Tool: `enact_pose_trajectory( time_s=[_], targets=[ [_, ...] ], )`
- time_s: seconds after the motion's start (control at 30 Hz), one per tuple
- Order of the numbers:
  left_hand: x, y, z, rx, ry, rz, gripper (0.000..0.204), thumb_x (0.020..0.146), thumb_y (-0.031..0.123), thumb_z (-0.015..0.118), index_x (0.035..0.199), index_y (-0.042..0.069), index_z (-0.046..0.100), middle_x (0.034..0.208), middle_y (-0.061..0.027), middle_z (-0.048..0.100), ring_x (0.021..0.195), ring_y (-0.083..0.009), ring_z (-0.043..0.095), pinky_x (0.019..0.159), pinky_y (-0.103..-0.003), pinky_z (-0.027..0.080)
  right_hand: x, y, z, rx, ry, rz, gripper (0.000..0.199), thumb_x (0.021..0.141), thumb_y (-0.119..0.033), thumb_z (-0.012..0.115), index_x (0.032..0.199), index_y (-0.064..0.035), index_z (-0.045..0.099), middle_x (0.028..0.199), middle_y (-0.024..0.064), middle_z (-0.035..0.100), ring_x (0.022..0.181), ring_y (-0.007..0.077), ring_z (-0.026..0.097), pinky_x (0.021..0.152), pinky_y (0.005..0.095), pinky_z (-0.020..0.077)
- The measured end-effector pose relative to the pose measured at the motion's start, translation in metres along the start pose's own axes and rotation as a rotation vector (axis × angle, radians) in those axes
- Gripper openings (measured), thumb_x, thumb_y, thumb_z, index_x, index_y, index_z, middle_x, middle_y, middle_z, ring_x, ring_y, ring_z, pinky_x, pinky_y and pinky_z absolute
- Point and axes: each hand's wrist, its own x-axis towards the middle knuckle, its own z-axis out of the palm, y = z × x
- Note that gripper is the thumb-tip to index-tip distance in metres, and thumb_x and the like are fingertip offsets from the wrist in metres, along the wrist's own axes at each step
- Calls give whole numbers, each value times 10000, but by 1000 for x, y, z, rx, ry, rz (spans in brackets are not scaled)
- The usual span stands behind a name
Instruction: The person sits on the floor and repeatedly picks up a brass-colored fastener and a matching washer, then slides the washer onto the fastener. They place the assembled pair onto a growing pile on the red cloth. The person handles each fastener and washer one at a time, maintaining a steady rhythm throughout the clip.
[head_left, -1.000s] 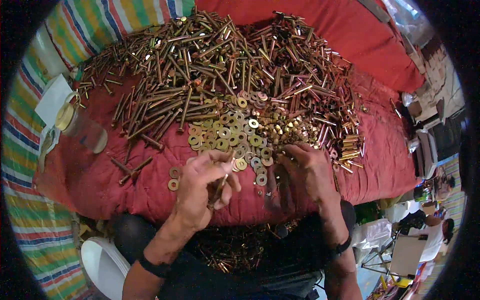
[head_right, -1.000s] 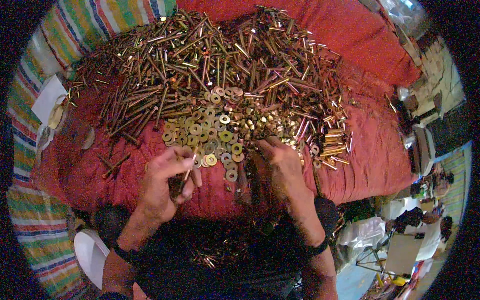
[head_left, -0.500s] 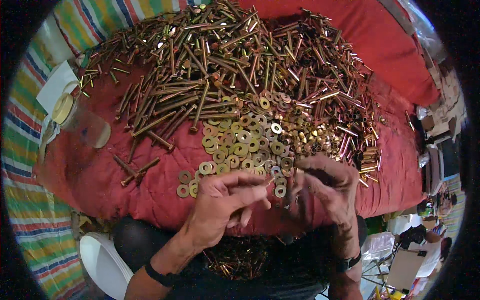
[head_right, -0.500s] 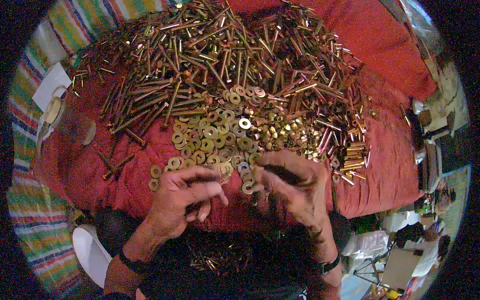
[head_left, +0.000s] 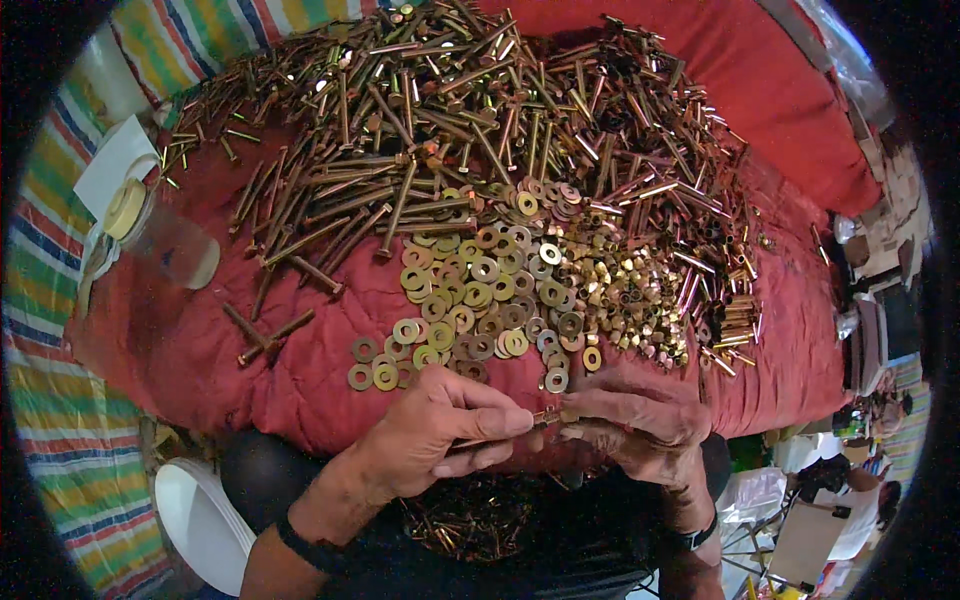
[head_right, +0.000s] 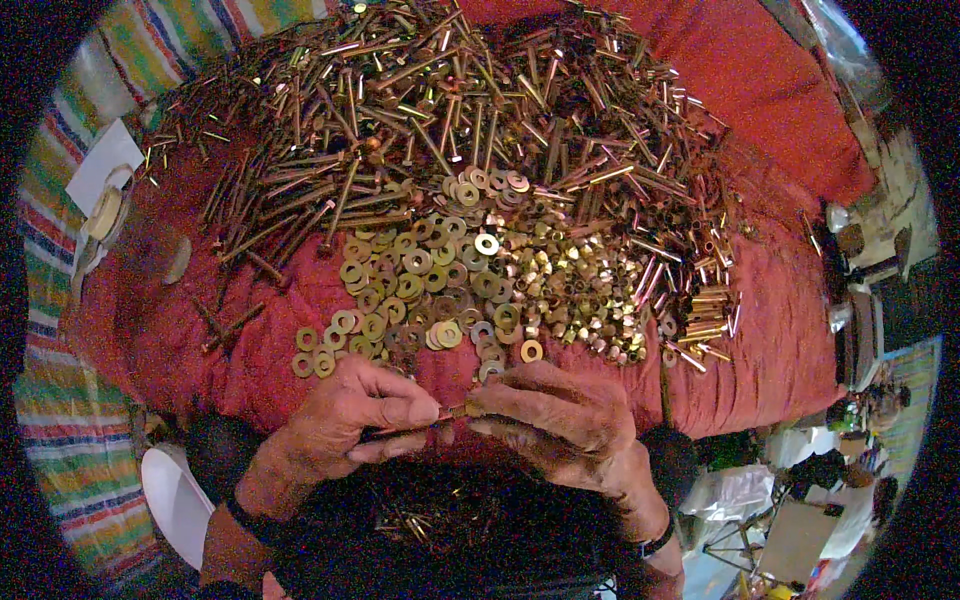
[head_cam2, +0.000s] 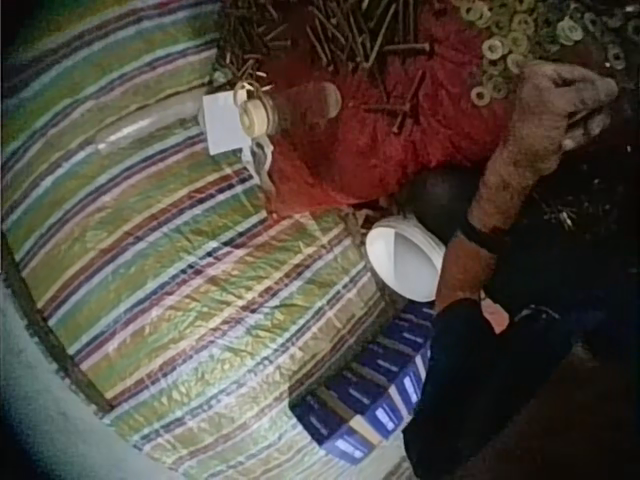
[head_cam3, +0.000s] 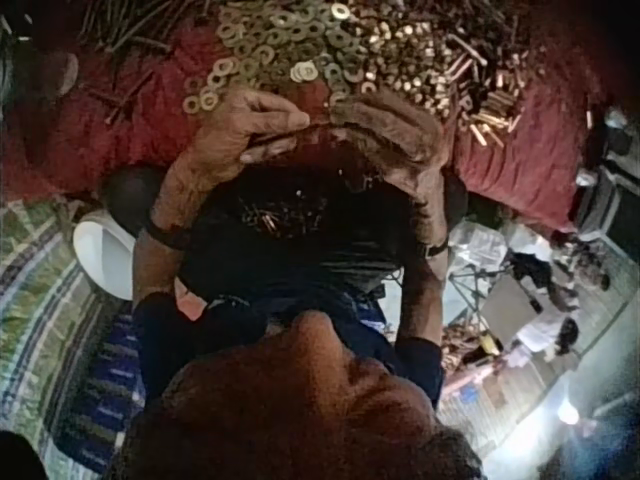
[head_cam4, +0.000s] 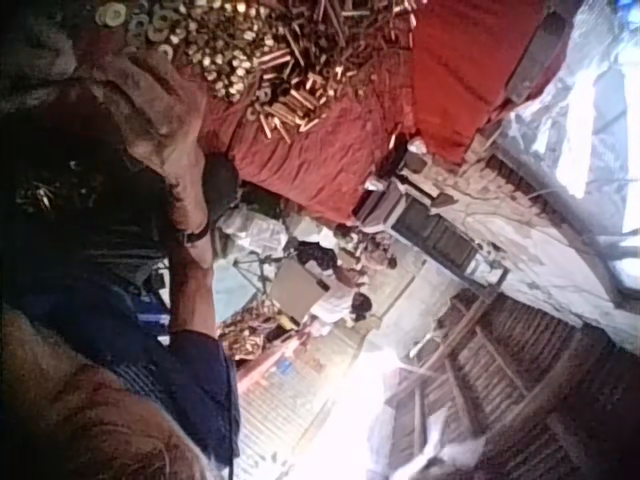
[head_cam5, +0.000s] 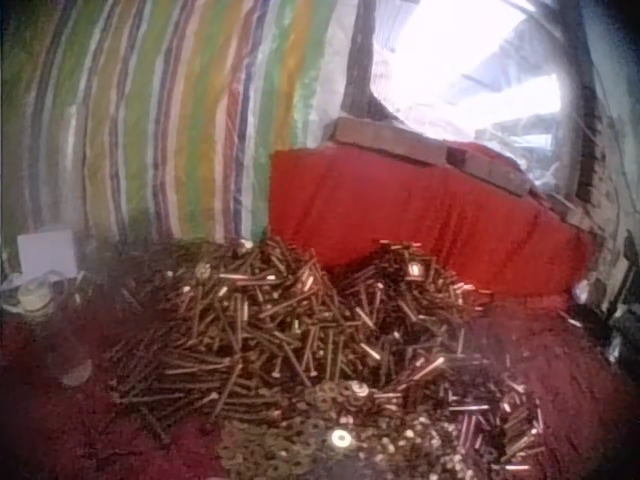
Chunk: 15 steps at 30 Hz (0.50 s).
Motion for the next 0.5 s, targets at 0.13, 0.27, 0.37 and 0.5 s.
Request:
enact_pose_trajectory(
  time_s=[0.13,0.27,0.37,0.5],
  targets=[
    [-1,-2,4,124,20,71,233,983,189,712,1029,-33,766,666,-19,632,505,-30,477,440,-195,330,-4,0,-2,-111,-11,1,395,785,-41,829,1172,-35,746,1090,106,741,967,260,743,840,341,612],
    [0,-3,4,354,28,257,249,976,195,725,1007,-49,765,665,-16,625,528,-33,487,459,-192,335,-7,-3,-3,-190,8,-10,399,776,-54,837,1166,-46,752,1085,116,740,965,267,745,821,347,611],
    [0,4,-5,-49,-121,-60,239,969,185,736,987,-50,769,666,-19,630,522,-36,480,456,-197,326,-8,-8,-1,-187,11,-55,360,792,-82,833,1143,-52,759,1065,106,745,964,260,746,803,356,609],
    [0,1,-4,16,-54,-72,204,949,159,748,975,-41,772,690,-39,669,585,-72,568,514,-214,401,-6,-13,0,-245,22,-44,288,833,-133,814,1100,-40,760,1031,93,753,925,237,746,770,356,604]
  ],
)
